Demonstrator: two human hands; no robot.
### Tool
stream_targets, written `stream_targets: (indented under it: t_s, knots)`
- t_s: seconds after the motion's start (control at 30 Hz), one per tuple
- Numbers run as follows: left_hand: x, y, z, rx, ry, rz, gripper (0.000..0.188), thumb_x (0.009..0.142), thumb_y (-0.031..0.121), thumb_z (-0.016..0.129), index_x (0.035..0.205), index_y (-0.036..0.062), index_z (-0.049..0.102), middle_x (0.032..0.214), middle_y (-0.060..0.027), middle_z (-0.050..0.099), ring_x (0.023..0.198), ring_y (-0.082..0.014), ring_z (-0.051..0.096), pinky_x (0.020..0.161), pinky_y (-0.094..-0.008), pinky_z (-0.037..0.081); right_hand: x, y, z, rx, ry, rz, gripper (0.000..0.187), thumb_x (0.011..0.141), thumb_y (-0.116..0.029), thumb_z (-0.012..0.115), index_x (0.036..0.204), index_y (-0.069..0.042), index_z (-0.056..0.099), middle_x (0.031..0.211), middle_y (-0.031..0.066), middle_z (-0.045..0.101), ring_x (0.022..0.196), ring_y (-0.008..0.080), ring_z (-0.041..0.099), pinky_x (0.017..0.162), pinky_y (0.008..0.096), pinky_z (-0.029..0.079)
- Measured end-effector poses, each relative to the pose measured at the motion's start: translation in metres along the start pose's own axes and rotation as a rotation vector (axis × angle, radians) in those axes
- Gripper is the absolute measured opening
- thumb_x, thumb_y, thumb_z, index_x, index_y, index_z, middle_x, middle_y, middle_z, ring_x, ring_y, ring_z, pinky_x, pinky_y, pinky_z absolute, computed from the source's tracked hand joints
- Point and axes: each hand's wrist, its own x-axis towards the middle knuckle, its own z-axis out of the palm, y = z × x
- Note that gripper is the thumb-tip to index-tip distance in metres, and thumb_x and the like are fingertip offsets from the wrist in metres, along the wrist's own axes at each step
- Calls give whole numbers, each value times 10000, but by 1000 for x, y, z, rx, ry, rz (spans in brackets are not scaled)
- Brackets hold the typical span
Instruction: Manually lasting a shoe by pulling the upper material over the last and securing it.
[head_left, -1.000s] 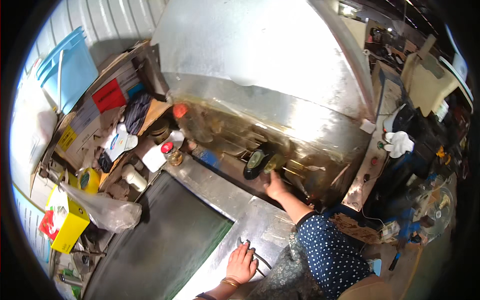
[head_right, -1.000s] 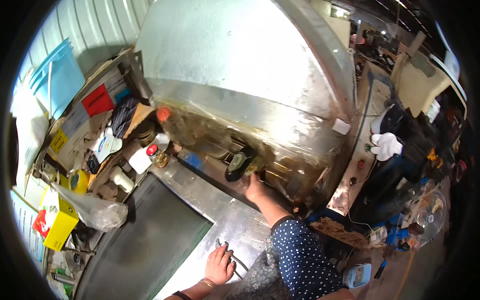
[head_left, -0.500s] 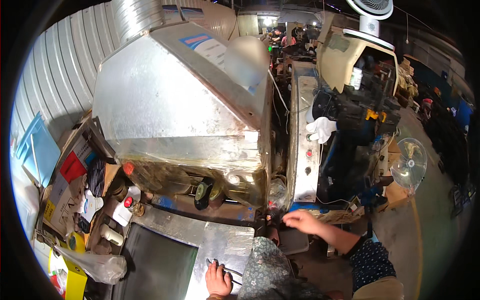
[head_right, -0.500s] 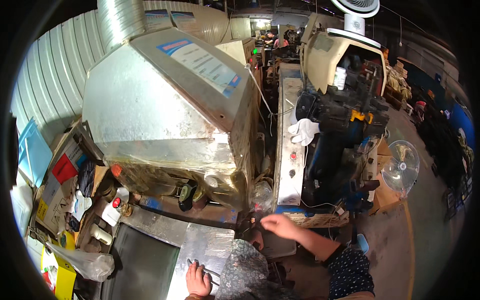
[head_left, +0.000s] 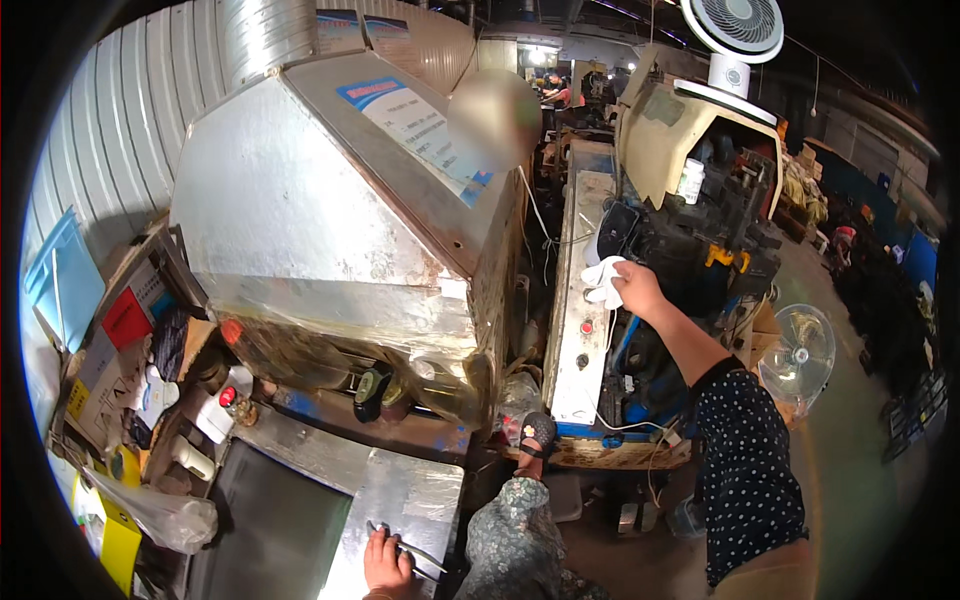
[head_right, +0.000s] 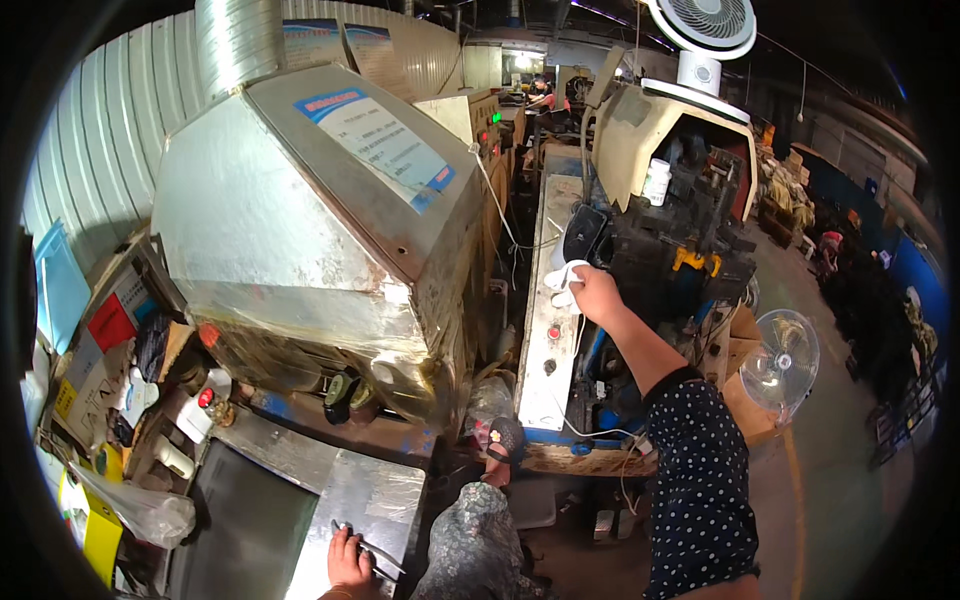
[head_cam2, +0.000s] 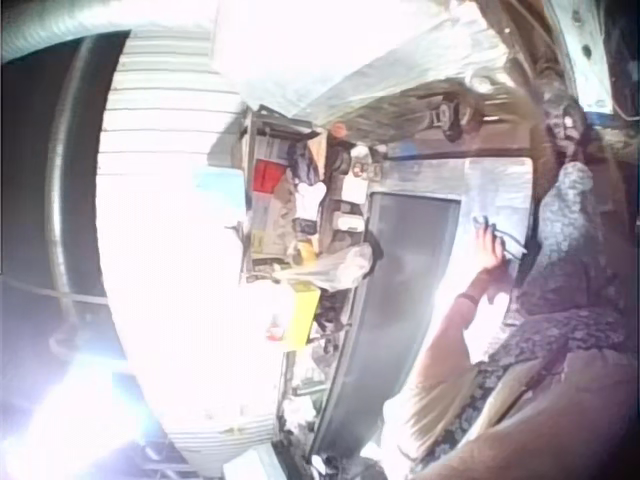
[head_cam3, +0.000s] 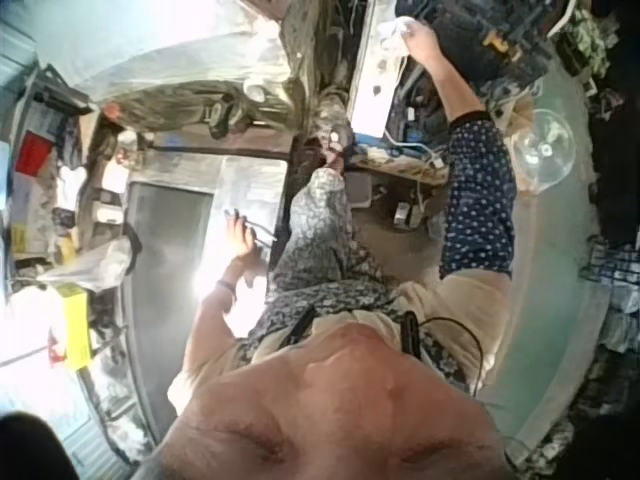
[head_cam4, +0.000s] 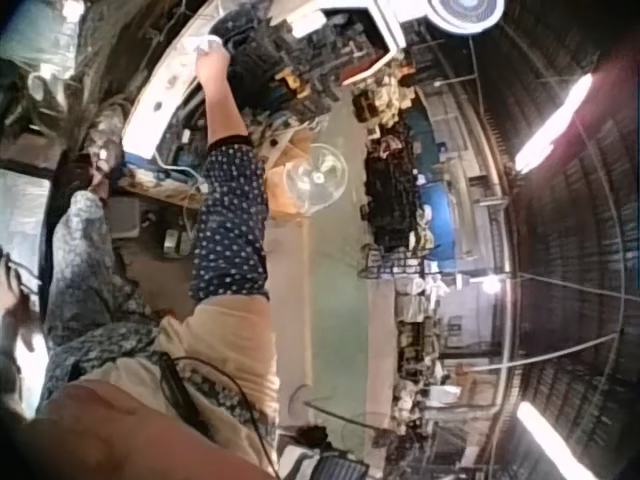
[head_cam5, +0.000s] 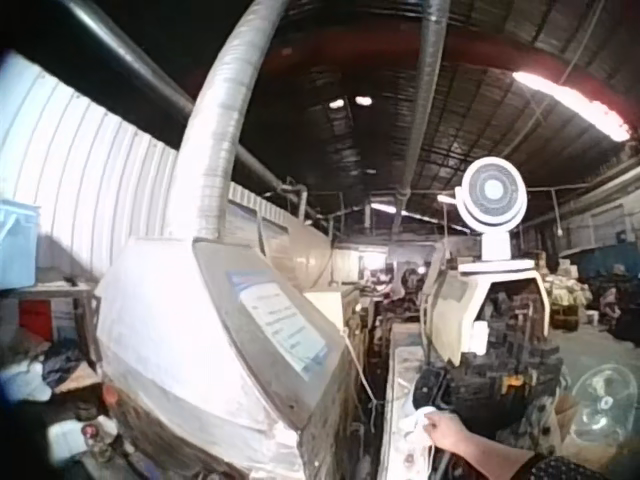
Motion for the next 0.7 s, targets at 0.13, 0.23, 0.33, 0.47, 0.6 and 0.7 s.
stream_targets:
  t_s: [0.13, 0.23, 0.33, 0.47, 0.6, 0.7]
  knots:
    - [13, 18, -23, 136, -158, -89, 406, 795, 239, 576, 1138, 22, 600, 1341, -254, 496, 1230, -453, 461, 1054, -531, 353, 29, -13, -10, -273, 75, -113, 436, 828, -139, 645, 1237, -3, 586, 1220, 232, 607, 1122, 383, 581, 965, 436, 459]
    - [-15, -12, 8, -32, 37, -38, 385, 890, 187, 539, 1204, -34, 560, 1368, -300, 450, 1268, -489, 412, 1047, -566, 355, 62, -4, 3, -405, 180, -209, 485, 808, -139, 664, 1258, 4, 553, 1222, 221, 599, 1141, 380, 562, 984, 426, 451]
    - [-32, -34, 21, 11, -52, 166, 421, 878, 101, 510, 1254, -82, 462, 1397, -341, 357, 1308, -533, 337, 1047, -626, 322, 97, 12, 19, -464, 153, -141, 601, 788, -115, 681, 1330, 25, 463, 1317, 225, 508, 1206, 395, 492, 1032, 432, 410]
    - [-22, -27, 15, 77, -211, 104, 428, 891, 94, 497, 1281, -73, 442, 1411, -339, 344, 1317, -533, 329, 1061, -611, 322, 142, 46, 31, -583, 182, -125, 684, 811, -100, 663, 1413, 29, 365, 1438, 260, 400, 1320, 408, 395, 1107, 431, 335]
    - [-10, 0, -10, 147, -382, 19, 437, 904, 86, 484, 1309, -64, 423, 1425, -337, 330, 1325, -532, 321, 1075, -596, 323, 169, 39, 26, -770, 149, -9, 583, 846, -42, 530, 1403, 10, 366, 1408, 221, 429, 1224, 391, 481, 1068, 431, 379]
    - [-2, 8, -14, -12, -350, -237, 423, 930, 96, 470, 1326, -49, 427, 1456, -331, 304, 1322, -519, 349, 1067, -537, 378, 181, 43, 24, -927, 104, 130, 579, 861, -74, 544, 1413, -40, 371, 1396, 137, 456, 1284, 332, 434, 1091, 400, 358]
